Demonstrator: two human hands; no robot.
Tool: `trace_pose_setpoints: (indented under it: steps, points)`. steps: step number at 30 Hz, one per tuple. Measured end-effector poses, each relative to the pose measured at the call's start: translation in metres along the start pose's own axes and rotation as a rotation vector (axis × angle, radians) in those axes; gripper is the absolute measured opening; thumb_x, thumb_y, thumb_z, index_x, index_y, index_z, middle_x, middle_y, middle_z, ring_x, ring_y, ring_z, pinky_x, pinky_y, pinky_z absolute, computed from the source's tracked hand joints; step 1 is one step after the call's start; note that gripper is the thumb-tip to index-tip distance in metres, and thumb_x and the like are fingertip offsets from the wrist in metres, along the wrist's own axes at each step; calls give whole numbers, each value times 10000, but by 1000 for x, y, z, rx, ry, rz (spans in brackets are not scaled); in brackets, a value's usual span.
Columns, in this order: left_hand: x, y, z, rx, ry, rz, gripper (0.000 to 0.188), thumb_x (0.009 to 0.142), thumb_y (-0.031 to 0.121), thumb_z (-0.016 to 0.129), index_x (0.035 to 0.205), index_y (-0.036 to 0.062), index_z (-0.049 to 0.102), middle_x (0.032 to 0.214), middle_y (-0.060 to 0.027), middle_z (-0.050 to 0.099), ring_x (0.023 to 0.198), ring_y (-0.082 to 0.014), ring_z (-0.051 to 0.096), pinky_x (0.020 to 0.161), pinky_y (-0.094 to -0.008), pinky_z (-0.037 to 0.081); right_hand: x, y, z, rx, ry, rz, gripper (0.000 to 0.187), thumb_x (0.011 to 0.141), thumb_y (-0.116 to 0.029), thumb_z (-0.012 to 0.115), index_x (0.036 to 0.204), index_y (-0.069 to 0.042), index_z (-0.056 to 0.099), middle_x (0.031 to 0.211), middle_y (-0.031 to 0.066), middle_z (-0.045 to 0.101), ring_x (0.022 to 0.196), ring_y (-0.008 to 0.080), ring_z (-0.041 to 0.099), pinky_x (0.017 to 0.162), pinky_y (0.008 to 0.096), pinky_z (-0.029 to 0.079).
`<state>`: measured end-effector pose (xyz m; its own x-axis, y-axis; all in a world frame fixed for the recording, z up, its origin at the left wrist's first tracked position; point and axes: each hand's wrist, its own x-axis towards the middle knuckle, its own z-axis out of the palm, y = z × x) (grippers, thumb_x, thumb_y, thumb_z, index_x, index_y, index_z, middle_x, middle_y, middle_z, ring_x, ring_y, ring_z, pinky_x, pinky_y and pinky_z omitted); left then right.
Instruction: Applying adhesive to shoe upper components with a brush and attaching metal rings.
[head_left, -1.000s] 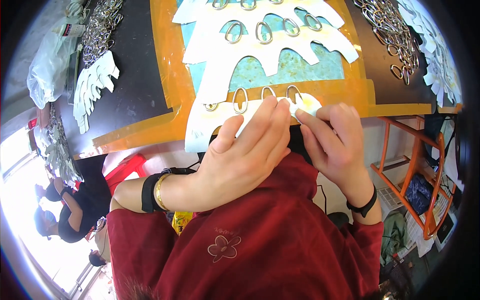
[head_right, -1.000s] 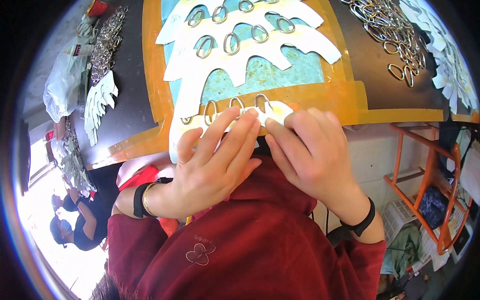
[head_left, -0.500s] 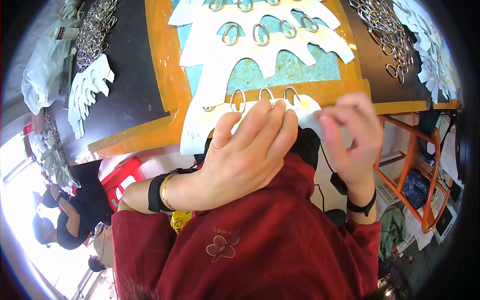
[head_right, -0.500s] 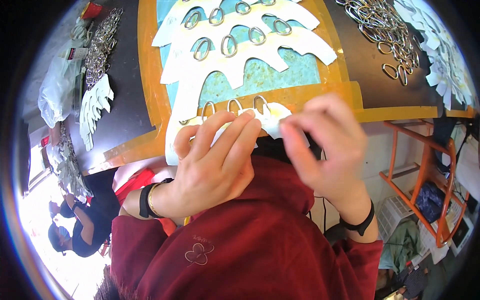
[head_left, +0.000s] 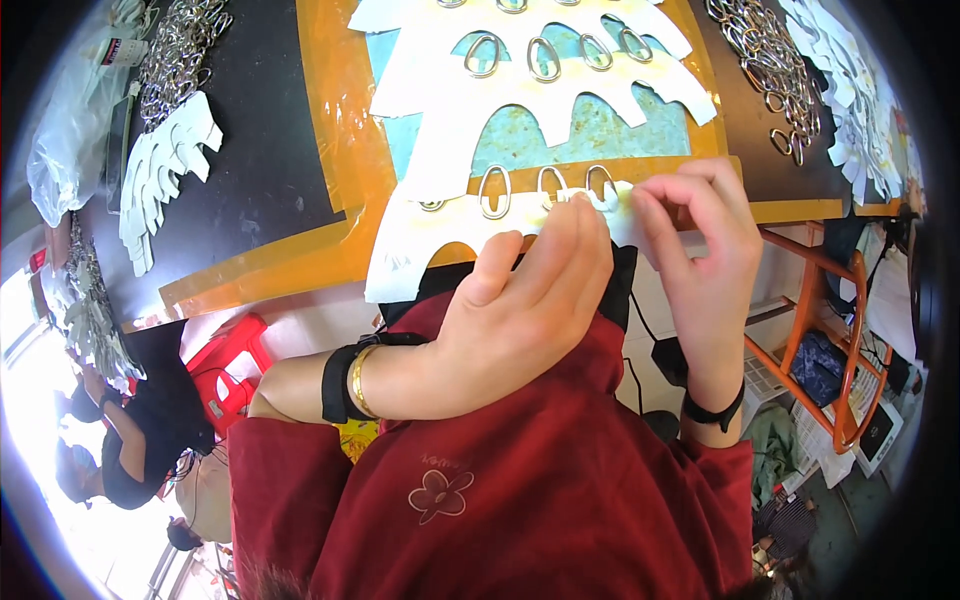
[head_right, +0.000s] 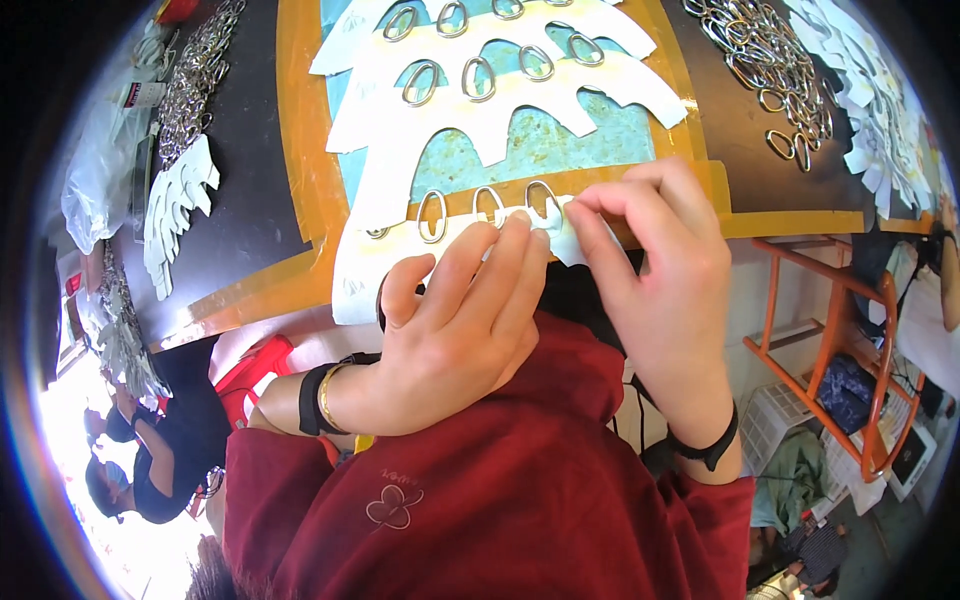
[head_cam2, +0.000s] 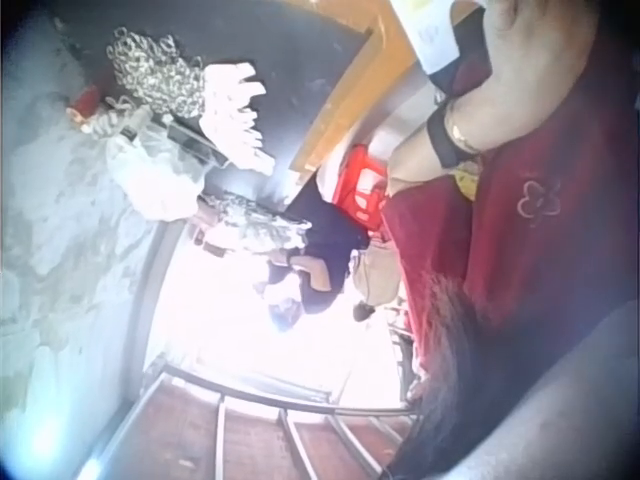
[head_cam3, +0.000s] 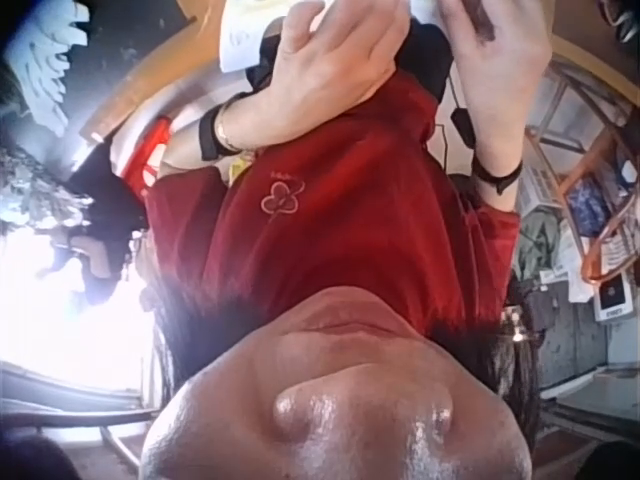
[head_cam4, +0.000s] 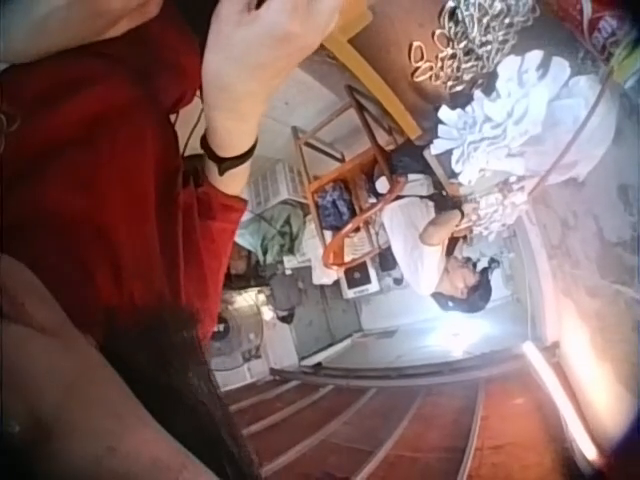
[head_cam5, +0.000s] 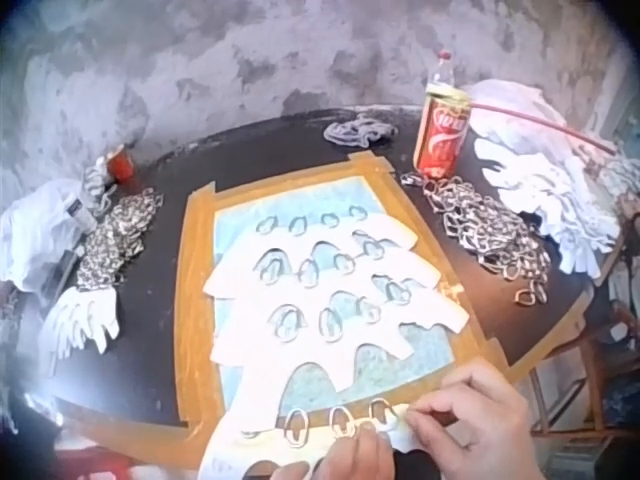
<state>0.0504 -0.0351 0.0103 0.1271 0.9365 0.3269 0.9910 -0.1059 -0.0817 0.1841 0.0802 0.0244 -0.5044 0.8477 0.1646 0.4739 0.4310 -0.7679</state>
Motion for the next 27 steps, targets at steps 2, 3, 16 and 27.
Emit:
trace_pose_setpoints:
  steps: [2, 3, 16, 27]
  points:
    - [2, 0, -1, -2, -5, -3, 399, 721, 197, 655, 1104, 93, 686, 1204, -18, 628, 1096, -146, 572, 938, -358, 296, -3, -2, 3, -86, -9, -44, 121, 792, -53, 755, 847, -59, 648, 829, 50, 568, 747, 230, 583, 669, 338, 441]
    - [2, 0, -1, 1, -11, -7, 391, 722, 202, 652, 1097, 94, 686, 1199, -15, 627, 1101, -141, 572, 945, -358, 292, -3, -3, 4, -168, -17, -92, 132, 789, -76, 766, 843, -70, 646, 826, 37, 567, 749, 224, 575, 679, 345, 424]
    - [-3, 2, 7, 71, 50, -13, 333, 739, 152, 644, 1063, 101, 699, 1182, 3, 620, 1097, -134, 567, 967, -362, 276, 5, -21, 8, -458, -45, -192, 123, 775, -94, 751, 802, -64, 635, 794, 54, 570, 747, 257, 575, 695, 381, 408]
    - [1, -5, 4, -162, 55, -86, 307, 725, 116, 657, 1028, 78, 690, 1138, -9, 631, 1110, -176, 559, 976, -380, 284, 4, -14, 10, -366, -70, -268, 158, 744, -46, 740, 806, -48, 594, 807, 67, 562, 733, 282, 569, 663, 384, 416]
